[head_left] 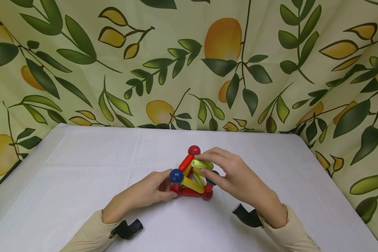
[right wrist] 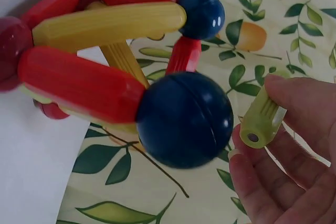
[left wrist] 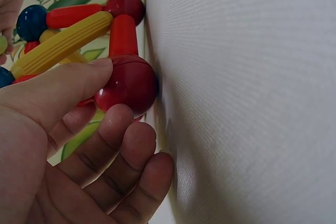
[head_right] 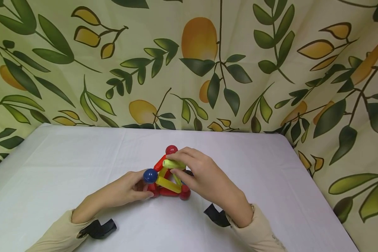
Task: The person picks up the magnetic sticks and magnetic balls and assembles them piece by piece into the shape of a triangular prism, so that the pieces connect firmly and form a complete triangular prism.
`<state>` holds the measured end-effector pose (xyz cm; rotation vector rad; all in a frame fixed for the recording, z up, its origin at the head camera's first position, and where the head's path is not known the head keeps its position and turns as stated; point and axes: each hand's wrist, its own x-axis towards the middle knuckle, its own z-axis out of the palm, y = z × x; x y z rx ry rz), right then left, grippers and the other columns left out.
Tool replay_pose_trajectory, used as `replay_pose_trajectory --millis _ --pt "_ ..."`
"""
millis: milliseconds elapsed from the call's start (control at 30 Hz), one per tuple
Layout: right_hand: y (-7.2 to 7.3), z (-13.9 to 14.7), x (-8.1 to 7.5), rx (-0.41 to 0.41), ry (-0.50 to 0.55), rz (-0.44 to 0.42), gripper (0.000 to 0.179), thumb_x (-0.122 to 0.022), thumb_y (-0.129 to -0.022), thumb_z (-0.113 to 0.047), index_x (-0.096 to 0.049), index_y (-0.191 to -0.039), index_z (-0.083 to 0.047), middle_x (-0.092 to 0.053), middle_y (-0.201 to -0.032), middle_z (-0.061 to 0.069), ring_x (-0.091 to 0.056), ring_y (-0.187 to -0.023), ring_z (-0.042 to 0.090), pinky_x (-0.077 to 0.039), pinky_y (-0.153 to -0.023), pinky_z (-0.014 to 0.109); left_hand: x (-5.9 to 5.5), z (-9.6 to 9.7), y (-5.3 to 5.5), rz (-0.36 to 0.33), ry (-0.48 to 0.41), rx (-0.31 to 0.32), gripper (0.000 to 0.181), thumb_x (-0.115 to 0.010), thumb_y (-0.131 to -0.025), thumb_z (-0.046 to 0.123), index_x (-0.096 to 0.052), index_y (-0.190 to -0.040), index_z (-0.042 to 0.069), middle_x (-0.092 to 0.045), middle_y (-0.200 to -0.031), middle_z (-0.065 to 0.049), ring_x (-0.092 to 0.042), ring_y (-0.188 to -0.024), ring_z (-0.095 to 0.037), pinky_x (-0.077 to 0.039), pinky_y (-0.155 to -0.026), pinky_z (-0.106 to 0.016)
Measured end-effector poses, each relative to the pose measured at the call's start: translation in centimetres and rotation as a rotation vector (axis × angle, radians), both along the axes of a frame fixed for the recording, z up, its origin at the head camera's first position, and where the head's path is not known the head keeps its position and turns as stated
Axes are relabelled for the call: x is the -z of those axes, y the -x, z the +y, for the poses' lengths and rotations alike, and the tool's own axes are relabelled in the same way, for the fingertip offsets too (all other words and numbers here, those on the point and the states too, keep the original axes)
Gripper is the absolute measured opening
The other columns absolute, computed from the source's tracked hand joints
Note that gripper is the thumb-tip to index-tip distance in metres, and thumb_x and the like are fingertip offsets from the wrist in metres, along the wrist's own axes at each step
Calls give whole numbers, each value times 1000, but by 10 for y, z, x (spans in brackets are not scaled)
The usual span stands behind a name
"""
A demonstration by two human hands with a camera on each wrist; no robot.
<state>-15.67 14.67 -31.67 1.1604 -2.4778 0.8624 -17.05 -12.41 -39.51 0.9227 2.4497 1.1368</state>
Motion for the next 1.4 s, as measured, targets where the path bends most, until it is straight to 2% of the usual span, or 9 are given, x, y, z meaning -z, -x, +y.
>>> replay_pose_trajectory --millis 200,367,500,700,1167,1400 --pt "-4 -9 4 -49 2 -11 40 -79 -82 -7 -67 -120 -11 -68 -112 0 -66 -99 10 -57 -85 26 0 -1 0 4 2 -3 28 -74 -89 21 -58 -111 21 -54 -69 9 -50 -63 -3 -43 -59 -20" --pt "-6 -14 7 -101 3 -30 35 -78 -84 -9 -69 -117 -13 -69 -108 -2 -65 -94 7 -56 -82 21 -1 -1 0 7 13 -3 26 -73 -90 20 -57 -109 23 -54 -70 9 -51 -64 -3 -44 -60 -20" --pt "-7 -15 7 -120 -24 -62 35 -78 -85 -11 -69 -119 -13 -70 -110 -3 -65 -97 7 -56 -83 21 -1 -1 0 8 22 -5 26 -73 -90 20 -57 -110 23 -55 -70 10 -51 -65 -3 -44 -61 -20" --pt "-8 -16 7 -96 -92 -110 36 -77 -86 -16 -69 -121 -15 -70 -110 -4 -66 -98 8 -56 -85 22 -1 -1 0 4 19 -3 28 -73 -90 20 -57 -112 23 -55 -70 10 -51 -65 -3 -45 -61 -20" --pt "-5 -16 10 -38 -207 -42 34 -80 -84 -19 -72 -116 -14 -72 -109 -4 -66 -100 9 -56 -89 31 -2 -1 0 9 19 1 29 -74 -90 20 -57 -114 22 -55 -70 10 -51 -65 -2 -44 -62 -20" --pt "-4 -16 10 -22 -230 -40 33 -80 -83 -20 -72 -115 -15 -71 -108 -5 -66 -99 9 -55 -91 32 -2 -1 0 2 21 -2 30 -73 -90 20 -57 -115 22 -56 -71 10 -51 -66 -3 -44 -62 -20"
